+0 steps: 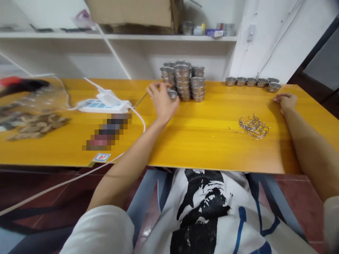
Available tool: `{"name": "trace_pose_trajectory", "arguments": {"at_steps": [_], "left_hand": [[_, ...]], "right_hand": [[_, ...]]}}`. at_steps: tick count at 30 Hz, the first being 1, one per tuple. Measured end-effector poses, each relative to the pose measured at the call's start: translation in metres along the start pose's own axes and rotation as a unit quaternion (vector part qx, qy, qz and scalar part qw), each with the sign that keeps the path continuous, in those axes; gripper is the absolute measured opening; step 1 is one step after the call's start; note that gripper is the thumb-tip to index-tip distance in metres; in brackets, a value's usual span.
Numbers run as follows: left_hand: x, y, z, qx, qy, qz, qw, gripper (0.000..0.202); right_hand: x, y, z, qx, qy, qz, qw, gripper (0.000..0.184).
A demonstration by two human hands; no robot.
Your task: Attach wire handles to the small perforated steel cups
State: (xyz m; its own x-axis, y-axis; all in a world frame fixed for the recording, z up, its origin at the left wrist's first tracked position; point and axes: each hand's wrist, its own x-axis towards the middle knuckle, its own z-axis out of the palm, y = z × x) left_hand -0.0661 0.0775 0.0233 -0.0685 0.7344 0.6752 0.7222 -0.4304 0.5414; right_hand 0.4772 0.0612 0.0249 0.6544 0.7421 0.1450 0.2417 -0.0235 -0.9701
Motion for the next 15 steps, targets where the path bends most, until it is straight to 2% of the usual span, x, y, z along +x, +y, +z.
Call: {"name": "trace_pose_trajectory", "arguments": {"at_steps": [3, 6, 11, 15], "left_hand": [[0.009, -0.033, 0.003, 0.003, -0.034, -0.028, 0.999, 0.044], [0.012, -0.051, 0.013, 0.003, -0.064, -0.04, 0.997, 0.033], [0.013, -0.047, 0.016, 0.022, -0.077, -0.076, 0.994, 0.042], [0.015, -0.039, 0.013, 0.024, -0.076, -0.1, 0.992, 0.046]], "right_hand": [[-0.003, 0.011, 0.001, -0.02, 0.033, 0.001, 0.999, 0.045], [-0.004, 0.016, 0.003, -0.048, 0.018, -0.003, 0.999, 0.043], [-0.009, 0.011, 0.002, -0.083, 0.019, -0.03, 0.996, 0.044], [-0.025, -0.005, 0.001, -0.099, 0.019, -0.117, 0.988, 0.043]]}}
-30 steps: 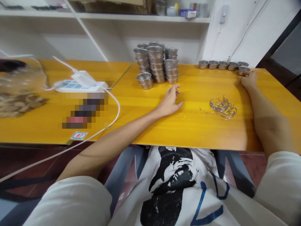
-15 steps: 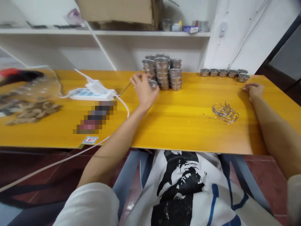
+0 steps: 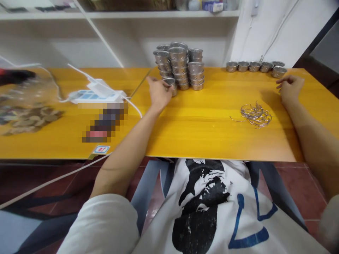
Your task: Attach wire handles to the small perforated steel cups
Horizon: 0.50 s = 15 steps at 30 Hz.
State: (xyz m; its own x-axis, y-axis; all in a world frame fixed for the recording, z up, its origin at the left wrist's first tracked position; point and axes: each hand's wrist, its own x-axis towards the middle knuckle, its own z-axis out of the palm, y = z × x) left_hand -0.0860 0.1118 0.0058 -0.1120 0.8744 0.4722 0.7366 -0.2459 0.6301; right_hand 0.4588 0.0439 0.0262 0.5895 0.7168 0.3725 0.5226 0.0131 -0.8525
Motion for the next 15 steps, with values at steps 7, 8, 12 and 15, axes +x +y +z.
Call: {"name": "trace_pose_trajectory", "arguments": {"at_steps": [7, 8, 12, 15], "left_hand": [[0.001, 0.002, 0.004, 0.004, 0.027, -0.005, 1.0, 0.04], [0.001, 0.002, 0.005, 0.003, 0.029, -0.003, 1.0, 0.041], [0.0, 0.002, 0.009, -0.002, 0.036, 0.014, 0.999, 0.054], [-0.002, 0.005, 0.009, -0.024, 0.037, 0.026, 0.999, 0.06]], "right_hand": [[-0.07, -0.079, 0.014, -0.073, -0.238, -0.234, 0.94, 0.031], [-0.086, -0.091, 0.017, -0.11, -0.275, -0.288, 0.911, 0.025], [-0.139, -0.122, 0.023, -0.289, -0.366, -0.4, 0.789, 0.014], [-0.16, -0.128, 0.021, -0.387, -0.43, -0.396, 0.713, 0.034]]}}
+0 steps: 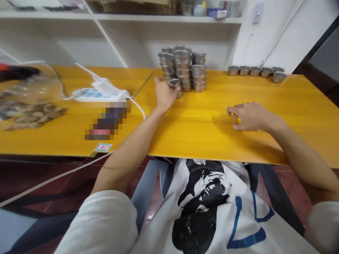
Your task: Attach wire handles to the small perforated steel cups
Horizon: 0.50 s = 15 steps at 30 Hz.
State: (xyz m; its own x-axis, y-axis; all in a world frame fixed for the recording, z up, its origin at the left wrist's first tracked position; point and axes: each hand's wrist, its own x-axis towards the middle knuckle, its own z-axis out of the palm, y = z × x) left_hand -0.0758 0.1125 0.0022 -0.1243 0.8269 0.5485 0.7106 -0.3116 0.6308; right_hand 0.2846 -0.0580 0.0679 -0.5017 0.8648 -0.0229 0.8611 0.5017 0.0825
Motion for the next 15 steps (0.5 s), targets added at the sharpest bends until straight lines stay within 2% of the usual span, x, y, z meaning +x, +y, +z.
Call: {"name": "trace_pose_trajectory", "arguments": {"at_steps": [2, 5, 7, 9, 12, 15], "left_hand": [[-0.003, 0.006, -0.003, -0.016, 0.006, 0.015, 1.0, 0.057], [-0.01, 0.024, -0.012, -0.015, 0.032, 0.039, 0.999, 0.051], [-0.017, 0.04, -0.019, -0.01, 0.048, 0.059, 0.997, 0.047], [-0.026, 0.055, -0.022, -0.02, 0.039, 0.098, 0.994, 0.043], [-0.044, 0.074, -0.014, -0.065, -0.054, 0.167, 0.982, 0.036], [-0.063, 0.087, 0.001, -0.135, -0.168, 0.228, 0.949, 0.029]], "right_hand": [[-0.004, -0.005, 0.002, -0.02, -0.031, 0.003, 0.999, 0.043], [-0.007, -0.009, 0.004, -0.011, -0.045, -0.015, 0.999, 0.049], [-0.007, -0.011, 0.004, 0.002, -0.044, -0.043, 0.998, 0.046], [-0.005, -0.013, 0.005, 0.008, -0.039, -0.057, 0.998, 0.04], [-0.003, -0.013, 0.005, 0.03, -0.035, -0.046, 0.998, 0.032], [-0.002, -0.008, 0.004, 0.078, -0.035, -0.041, 0.996, 0.026]]}}
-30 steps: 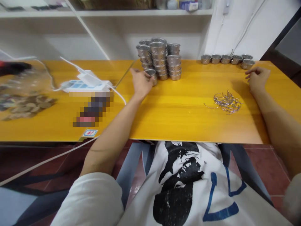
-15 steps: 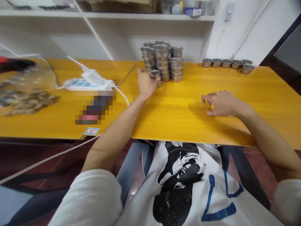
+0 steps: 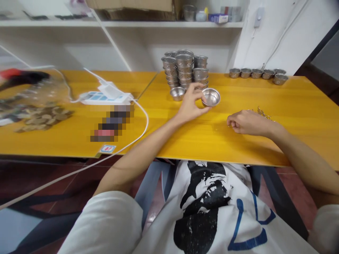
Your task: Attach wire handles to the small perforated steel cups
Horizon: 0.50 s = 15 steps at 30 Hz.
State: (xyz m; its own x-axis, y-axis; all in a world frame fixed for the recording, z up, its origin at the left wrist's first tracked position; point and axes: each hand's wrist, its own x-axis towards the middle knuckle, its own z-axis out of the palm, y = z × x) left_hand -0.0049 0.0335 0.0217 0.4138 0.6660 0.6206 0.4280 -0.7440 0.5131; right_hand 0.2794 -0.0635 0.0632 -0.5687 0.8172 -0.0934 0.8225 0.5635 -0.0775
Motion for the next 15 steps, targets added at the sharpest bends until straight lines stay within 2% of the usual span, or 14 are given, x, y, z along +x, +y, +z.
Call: {"name": "trace_pose_trajectory", "arguments": {"at_steps": [2, 4, 8, 11, 15], "left_hand": [[-0.004, 0.007, 0.013, -0.049, -0.049, 0.032, 0.997, 0.025], [-0.009, 0.011, 0.021, -0.086, -0.083, 0.036, 0.992, 0.026], [-0.015, 0.011, 0.026, -0.157, -0.125, 0.007, 0.98, 0.065], [-0.016, 0.006, 0.027, -0.217, -0.159, -0.012, 0.963, 0.085], [-0.015, -0.001, 0.027, -0.294, -0.24, -0.062, 0.923, 0.094]], "right_hand": [[-0.001, 0.004, -0.005, 0.038, 0.024, -0.005, 0.999, 0.024], [-0.003, 0.009, -0.01, 0.089, 0.087, -0.01, 0.992, 0.025], [-0.003, 0.018, -0.013, 0.189, 0.234, -0.007, 0.954, 0.025], [0.004, 0.023, -0.002, 0.239, 0.261, 0.011, 0.935, 0.022], [0.014, 0.025, 0.011, 0.332, 0.25, 0.038, 0.909, 0.014]]}}
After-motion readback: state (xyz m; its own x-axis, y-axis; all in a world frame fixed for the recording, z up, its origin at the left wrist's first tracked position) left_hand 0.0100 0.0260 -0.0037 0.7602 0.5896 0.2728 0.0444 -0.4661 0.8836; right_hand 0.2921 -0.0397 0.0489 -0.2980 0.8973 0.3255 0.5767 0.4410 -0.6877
